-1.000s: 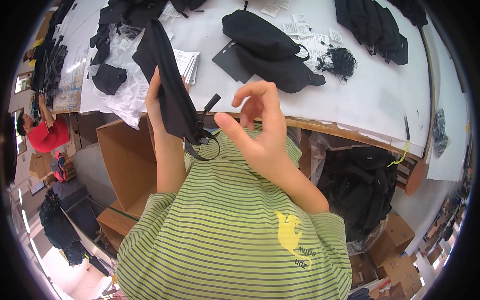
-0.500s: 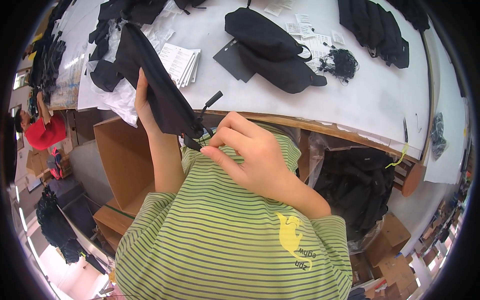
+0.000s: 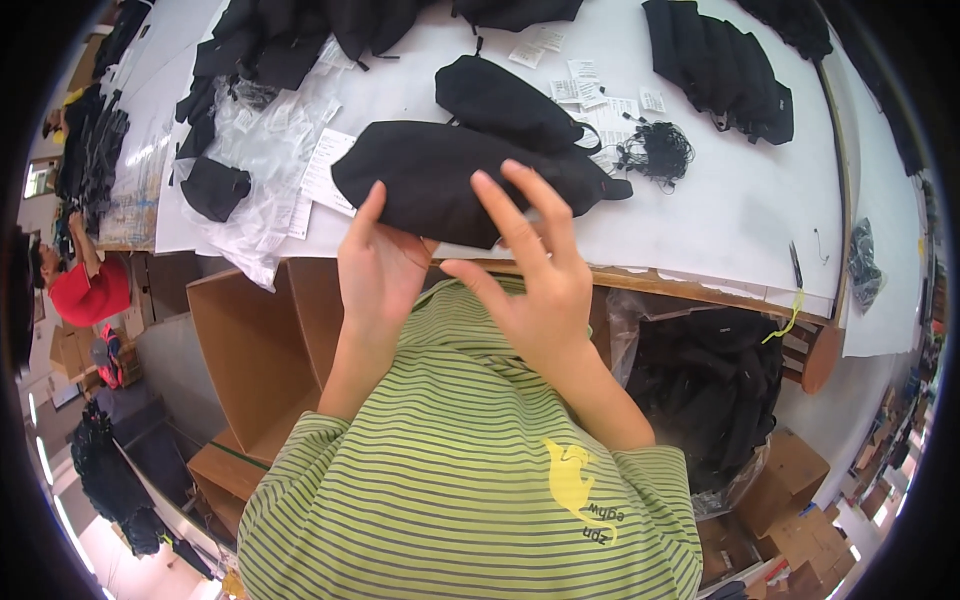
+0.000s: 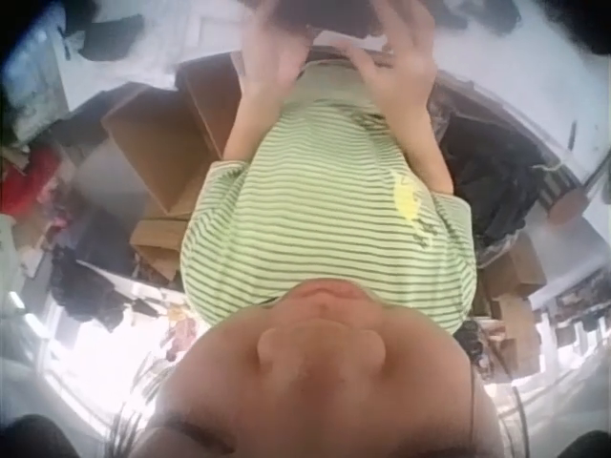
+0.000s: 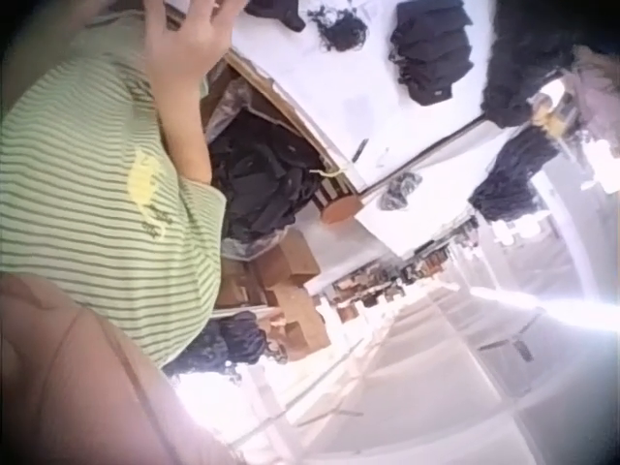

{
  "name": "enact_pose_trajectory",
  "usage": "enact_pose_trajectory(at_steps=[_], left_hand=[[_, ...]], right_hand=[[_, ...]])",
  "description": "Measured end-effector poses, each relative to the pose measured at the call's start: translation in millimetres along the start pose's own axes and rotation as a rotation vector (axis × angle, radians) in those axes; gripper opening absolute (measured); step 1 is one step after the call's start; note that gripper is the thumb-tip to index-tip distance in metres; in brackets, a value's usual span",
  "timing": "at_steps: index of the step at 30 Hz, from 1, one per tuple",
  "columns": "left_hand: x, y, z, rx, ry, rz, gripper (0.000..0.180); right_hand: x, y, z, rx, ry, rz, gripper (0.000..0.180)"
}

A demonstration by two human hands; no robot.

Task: Inspecting black garment accessories, attaching labels, and organizing them on a workbench.

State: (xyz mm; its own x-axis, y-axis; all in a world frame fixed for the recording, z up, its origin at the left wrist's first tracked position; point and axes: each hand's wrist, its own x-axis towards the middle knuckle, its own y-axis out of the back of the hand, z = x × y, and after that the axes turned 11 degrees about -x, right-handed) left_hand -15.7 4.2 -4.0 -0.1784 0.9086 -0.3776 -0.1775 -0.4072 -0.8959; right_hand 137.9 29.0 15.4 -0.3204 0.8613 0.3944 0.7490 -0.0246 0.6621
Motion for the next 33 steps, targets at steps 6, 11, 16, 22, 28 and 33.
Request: enact_pose_trajectory(at_steps=[6,11,16,22,28,33], left_hand=[[4.7,13.9,2.0,0.182,-0.007,-0.002,0.043],[28.8,12.1,21.7,0.923,-0.542,-0.233,0.069],[34.0,13.7,25.8,1.14,-0.386,-0.229,0.017],[40.4,-1.8,-8.5,1.146,-0.375,-0.123,0.017],[44.5,27.9,10.6,1.17,-0.399,-0.067,0.015],[37.8,41.8,25.2,1.185,-0.458,0.033,0.013]], right_hand=[[10.2,4.6,29.1,0.186,-0.116,-0.023,0.035],[9.2,18.4,53.9,0.37,-0.286,-0.067,0.024],[12.7,35.1,72.3,0.422,-0.361,-0.196,0.024],[24.0,69.5,92.6,0.197,-0.412,-0.211,0.024],[72.5,142.4,247.1,0.68,-0.736,0.506,0.029],[132.7,211.9,382.3,1.075,-0.987,0.84,0.033]])
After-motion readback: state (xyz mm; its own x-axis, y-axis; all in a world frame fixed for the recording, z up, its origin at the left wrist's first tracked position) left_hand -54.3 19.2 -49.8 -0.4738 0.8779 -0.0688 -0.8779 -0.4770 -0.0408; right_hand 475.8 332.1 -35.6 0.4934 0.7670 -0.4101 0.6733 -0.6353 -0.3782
